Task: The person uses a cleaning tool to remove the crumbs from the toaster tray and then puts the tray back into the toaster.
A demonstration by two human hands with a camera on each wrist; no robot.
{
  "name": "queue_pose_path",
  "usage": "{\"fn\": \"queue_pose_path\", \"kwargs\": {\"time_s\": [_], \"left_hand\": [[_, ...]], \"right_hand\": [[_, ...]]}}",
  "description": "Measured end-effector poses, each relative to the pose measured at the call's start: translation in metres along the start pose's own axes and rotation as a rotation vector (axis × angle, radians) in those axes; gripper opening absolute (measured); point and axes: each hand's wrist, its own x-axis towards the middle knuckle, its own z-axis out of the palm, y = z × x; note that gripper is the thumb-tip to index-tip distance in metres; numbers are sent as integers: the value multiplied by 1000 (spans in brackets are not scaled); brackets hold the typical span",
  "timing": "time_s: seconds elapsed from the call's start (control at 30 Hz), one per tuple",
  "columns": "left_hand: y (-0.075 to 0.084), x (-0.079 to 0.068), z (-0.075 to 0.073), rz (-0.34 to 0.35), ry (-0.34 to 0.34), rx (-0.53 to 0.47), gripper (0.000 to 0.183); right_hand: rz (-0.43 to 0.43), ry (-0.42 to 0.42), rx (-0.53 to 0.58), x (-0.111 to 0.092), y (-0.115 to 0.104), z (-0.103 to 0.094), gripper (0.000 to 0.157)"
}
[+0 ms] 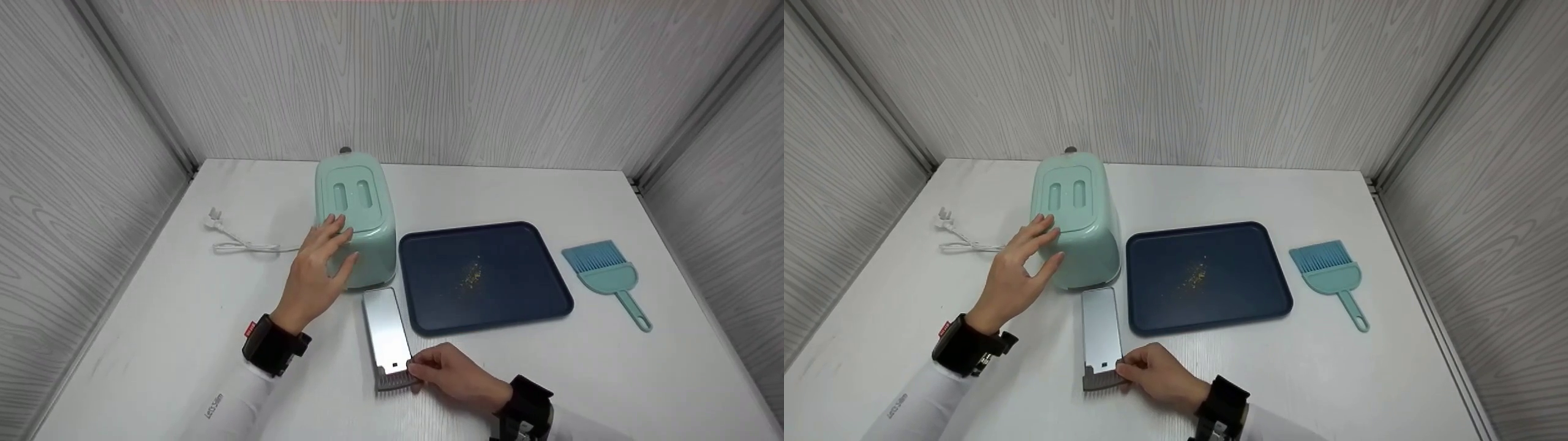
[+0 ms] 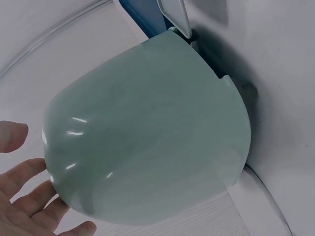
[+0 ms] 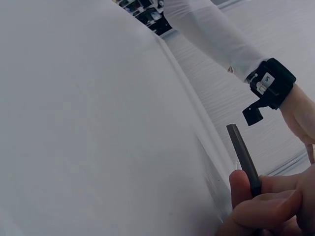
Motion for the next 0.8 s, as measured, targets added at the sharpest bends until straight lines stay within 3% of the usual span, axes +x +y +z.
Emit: {"fn": "queue_pose_path", "kwargs": {"time_s": [0.3,0.53,0.8], "left_hand": [[-4,1,0,-16,-18,8,47],[-5,1,0,-9,-22,38,46],[-7,-1,3,8,-6,59,46]], "right_hand": [[16,13,52,5,-3,4,22],[-20,3,3,10,-4,4,22],[18,31,17,14,-5,7,22]]}}
